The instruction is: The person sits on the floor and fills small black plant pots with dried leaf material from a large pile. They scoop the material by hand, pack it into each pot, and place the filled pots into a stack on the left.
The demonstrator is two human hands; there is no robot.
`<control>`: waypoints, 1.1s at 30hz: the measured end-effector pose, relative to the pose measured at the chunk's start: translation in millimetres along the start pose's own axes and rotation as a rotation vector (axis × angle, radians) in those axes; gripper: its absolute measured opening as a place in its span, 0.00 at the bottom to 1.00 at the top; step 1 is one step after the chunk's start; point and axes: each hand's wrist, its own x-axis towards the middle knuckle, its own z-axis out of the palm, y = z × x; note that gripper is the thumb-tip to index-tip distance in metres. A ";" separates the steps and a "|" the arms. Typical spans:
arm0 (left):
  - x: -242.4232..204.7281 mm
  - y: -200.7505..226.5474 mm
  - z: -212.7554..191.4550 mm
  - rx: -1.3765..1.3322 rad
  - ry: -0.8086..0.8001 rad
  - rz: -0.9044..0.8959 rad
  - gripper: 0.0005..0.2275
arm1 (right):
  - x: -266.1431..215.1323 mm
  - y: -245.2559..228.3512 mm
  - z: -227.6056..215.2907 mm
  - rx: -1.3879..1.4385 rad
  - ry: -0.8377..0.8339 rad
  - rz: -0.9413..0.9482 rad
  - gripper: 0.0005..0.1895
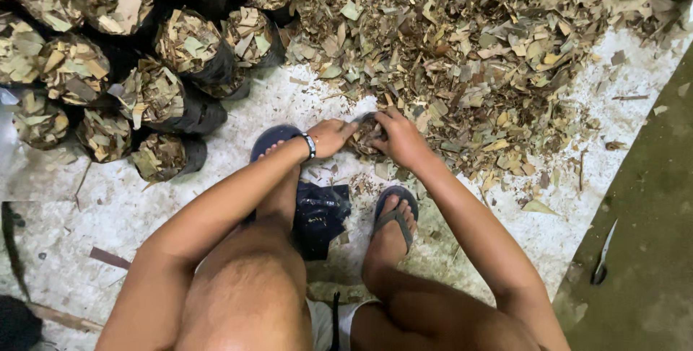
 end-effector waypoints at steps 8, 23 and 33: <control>-23.7 4.5 14.5 -0.255 0.110 0.085 0.12 | 2.0 -4.8 -4.0 0.086 -0.121 0.145 0.31; -22.5 32.0 20.7 -0.060 0.226 -0.140 0.15 | 11.8 -39.9 -18.6 0.065 -0.079 0.298 0.32; -22.6 22.7 25.8 -0.134 0.234 -0.068 0.16 | 17.6 -28.9 -16.1 0.054 -0.187 0.343 0.34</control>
